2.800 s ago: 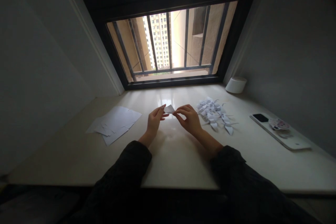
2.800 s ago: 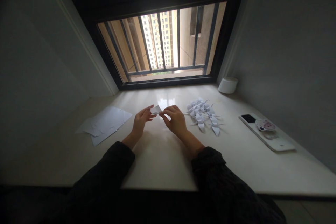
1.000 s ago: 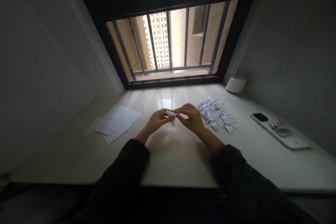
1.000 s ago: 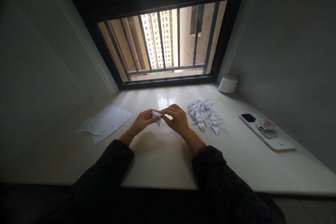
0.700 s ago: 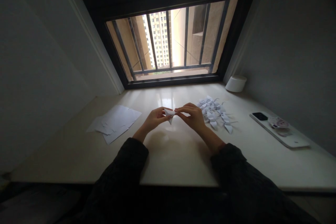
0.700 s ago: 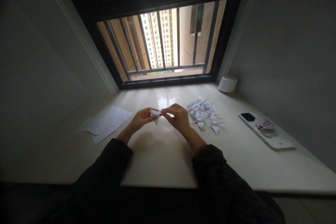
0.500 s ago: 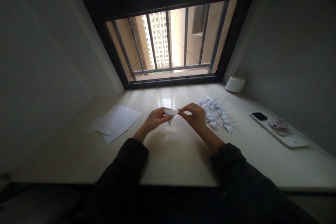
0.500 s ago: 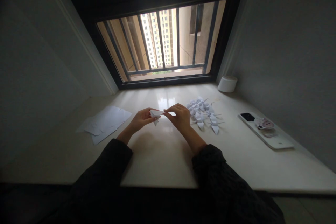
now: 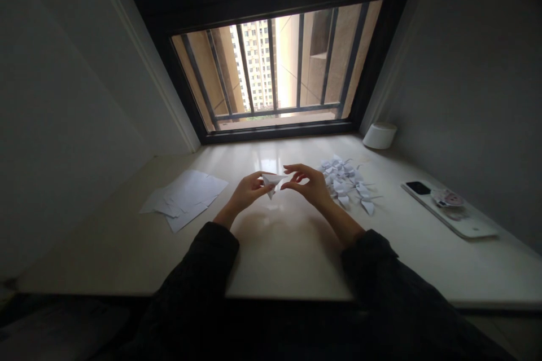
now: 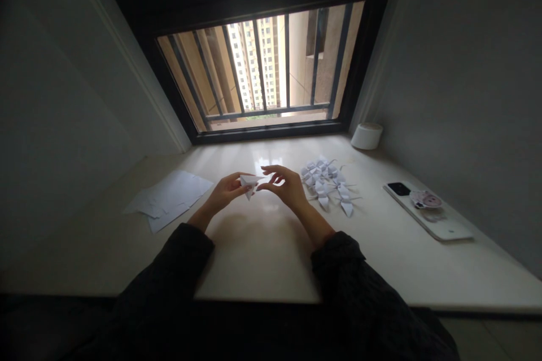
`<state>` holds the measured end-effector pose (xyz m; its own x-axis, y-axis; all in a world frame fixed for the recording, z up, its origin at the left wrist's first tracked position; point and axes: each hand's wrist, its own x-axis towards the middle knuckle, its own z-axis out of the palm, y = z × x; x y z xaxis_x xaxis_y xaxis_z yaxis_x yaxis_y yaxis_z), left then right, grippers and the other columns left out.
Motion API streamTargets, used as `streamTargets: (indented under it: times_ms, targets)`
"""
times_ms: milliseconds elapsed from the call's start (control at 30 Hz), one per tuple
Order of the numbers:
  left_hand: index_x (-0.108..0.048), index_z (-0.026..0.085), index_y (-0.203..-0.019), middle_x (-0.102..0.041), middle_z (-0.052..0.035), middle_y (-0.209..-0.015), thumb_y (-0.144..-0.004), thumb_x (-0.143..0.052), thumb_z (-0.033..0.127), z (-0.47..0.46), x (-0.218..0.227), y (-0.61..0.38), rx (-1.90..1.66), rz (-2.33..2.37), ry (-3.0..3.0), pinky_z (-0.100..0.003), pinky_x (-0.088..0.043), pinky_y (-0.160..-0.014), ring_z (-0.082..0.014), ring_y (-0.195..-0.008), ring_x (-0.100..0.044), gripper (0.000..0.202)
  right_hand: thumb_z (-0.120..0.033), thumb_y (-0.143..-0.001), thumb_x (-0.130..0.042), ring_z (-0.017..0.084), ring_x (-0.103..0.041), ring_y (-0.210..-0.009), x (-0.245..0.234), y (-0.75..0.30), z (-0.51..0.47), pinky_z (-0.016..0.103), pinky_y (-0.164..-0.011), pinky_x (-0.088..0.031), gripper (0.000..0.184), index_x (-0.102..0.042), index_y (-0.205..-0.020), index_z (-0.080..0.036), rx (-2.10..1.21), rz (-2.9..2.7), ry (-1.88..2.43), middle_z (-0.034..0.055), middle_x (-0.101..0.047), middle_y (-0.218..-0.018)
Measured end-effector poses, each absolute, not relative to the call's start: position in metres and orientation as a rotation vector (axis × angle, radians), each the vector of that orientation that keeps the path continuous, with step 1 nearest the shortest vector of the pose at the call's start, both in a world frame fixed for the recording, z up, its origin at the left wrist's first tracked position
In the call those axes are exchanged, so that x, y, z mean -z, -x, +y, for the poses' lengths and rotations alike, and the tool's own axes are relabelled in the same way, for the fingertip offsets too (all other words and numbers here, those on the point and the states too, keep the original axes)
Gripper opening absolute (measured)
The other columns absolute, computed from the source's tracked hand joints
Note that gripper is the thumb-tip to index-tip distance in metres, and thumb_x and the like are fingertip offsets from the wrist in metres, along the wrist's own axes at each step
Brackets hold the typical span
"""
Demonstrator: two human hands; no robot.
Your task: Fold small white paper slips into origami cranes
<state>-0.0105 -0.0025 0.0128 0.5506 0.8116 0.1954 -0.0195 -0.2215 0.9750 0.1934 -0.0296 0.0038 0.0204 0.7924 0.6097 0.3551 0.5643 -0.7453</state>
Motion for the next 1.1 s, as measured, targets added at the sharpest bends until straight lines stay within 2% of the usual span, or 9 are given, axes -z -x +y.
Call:
streamTargets:
  times_ms: [67, 167, 467, 733, 967, 1100]
  targets:
    - [-0.061, 0.011, -0.109, -0.069, -0.0105, -0.090, -0.071, -0.071, 0.033, -0.002, -0.012, 0.011, -0.903, 0.676, -1.608, -0.038, -0.053, -0.078, -0.0201, -0.080, -0.065, 0.045, -0.042, -0.064, -0.075, 0.016, -0.064, -0.062, -0.003, -0.192, -0.028, 0.031, -0.061, -0.053, 0.043, -0.068, -0.102, -0.024, -0.619, -1.574, 0.969, 0.0052, -0.072, -0.091]
    - [-0.061, 0.011, -0.108, -0.068, -0.0105, -0.094, -0.070, -0.072, 0.032, -0.002, -0.010, 0.010, -0.910, 0.639, -1.582, -0.040, -0.054, -0.080, -0.0203, -0.085, -0.065, 0.044, -0.041, -0.067, -0.073, 0.018, -0.067, -0.065, 0.000, -0.191, -0.027, 0.032, -0.066, -0.054, 0.031, -0.072, -0.094, -0.024, -0.692, -1.561, 0.995, 0.0038, -0.074, -0.081]
    - [-0.061, 0.010, -0.105, -0.067, -0.0096, -0.094, -0.074, -0.068, 0.030, -0.001, -0.004, 0.008, -0.901, 0.644, -1.625, -0.042, -0.054, -0.082, -0.0196, -0.086, -0.064, 0.038, -0.037, -0.066, -0.075, 0.018, -0.065, -0.067, 0.002, -0.191, -0.028, 0.031, -0.065, -0.052, 0.025, -0.074, -0.089, -0.025, -0.517, -1.597, 1.010, 0.0023, -0.073, -0.077]
    - [-0.061, 0.010, -0.103, -0.066, -0.0081, -0.091, -0.078, -0.063, 0.032, -0.001, -0.002, 0.006, -0.926, 0.712, -1.671, -0.037, -0.054, -0.079, -0.0202, -0.083, -0.065, 0.033, -0.033, -0.071, -0.073, 0.016, -0.058, -0.066, 0.003, -0.186, -0.031, 0.029, -0.062, -0.048, 0.020, -0.074, -0.090, -0.026, -0.368, -1.608, 0.993, 0.0021, -0.070, -0.074]
    - [-0.062, 0.012, -0.102, -0.068, -0.0077, -0.090, -0.081, -0.056, 0.033, -0.001, 0.000, 0.006, -0.975, 0.805, -1.725, -0.033, -0.054, -0.074, -0.0205, -0.080, -0.066, 0.031, -0.038, -0.069, -0.074, 0.017, -0.061, -0.069, 0.006, -0.183, -0.031, 0.030, -0.064, -0.049, 0.024, -0.073, -0.090, -0.027, -0.369, -1.602, 1.009, 0.0030, -0.070, -0.078]
    - [-0.061, 0.014, -0.112, -0.069, -0.0072, -0.093, -0.079, -0.060, 0.036, -0.003, -0.002, 0.005, -1.011, 0.908, -1.831, -0.031, -0.053, -0.073, -0.0196, -0.081, -0.066, 0.040, -0.038, -0.072, -0.072, 0.016, -0.061, -0.067, 0.006, -0.183, -0.033, 0.028, -0.057, -0.047, 0.023, -0.073, -0.092, -0.027, -0.356, -1.578, 1.022, 0.0032, -0.070, -0.076]
